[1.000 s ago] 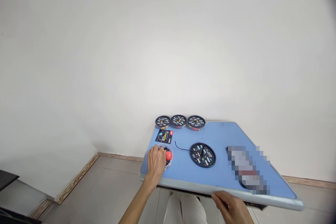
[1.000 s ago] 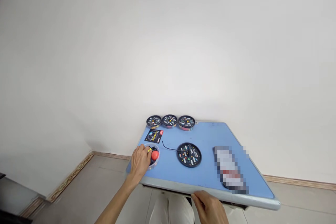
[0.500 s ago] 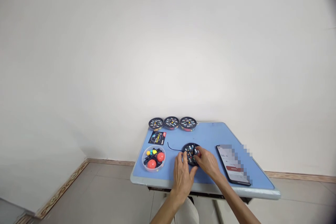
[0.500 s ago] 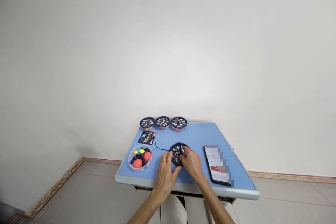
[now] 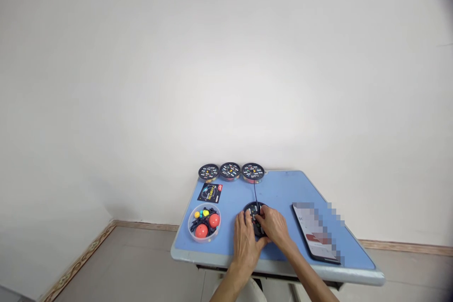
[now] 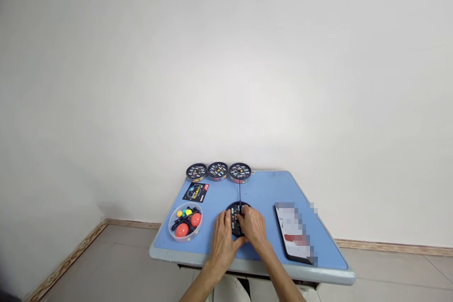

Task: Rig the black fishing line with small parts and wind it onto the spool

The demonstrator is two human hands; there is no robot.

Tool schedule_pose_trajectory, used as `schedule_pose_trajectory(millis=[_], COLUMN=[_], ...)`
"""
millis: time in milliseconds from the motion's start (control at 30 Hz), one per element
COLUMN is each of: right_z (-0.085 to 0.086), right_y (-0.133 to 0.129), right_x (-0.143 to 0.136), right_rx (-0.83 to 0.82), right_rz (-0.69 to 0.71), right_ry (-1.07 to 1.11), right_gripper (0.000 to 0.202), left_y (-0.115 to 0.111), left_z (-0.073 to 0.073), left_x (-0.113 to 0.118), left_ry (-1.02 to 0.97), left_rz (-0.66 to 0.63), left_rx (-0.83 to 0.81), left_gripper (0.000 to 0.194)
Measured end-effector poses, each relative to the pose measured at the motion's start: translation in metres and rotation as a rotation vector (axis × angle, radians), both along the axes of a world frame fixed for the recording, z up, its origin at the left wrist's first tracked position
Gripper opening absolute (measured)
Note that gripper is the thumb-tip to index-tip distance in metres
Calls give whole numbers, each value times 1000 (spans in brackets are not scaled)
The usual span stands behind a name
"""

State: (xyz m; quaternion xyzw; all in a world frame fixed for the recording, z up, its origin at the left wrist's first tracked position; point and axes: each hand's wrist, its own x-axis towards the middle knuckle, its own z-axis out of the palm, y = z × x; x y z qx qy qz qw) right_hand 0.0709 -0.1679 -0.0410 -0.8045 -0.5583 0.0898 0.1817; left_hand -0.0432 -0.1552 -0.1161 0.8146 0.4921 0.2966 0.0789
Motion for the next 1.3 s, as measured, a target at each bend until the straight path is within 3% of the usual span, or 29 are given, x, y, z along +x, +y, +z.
schedule_pose_trajectory(millis=[367, 1000, 1300], right_z=[-2, 14, 0], right_y=[0, 0, 2], right_x=[-8, -2, 0], right_rx=[8, 114, 2], right_rz=[6, -8, 35], right_ry=[-60, -38, -68], right_gripper=[19, 23, 20], left_y=[0, 0, -1], left_z=[8, -3, 1], left_x=[7, 7, 6], left_ry=[58, 15, -8], left_rz=[45, 57, 64], left_rx=[75, 32, -27], left_gripper=[65, 74, 75])
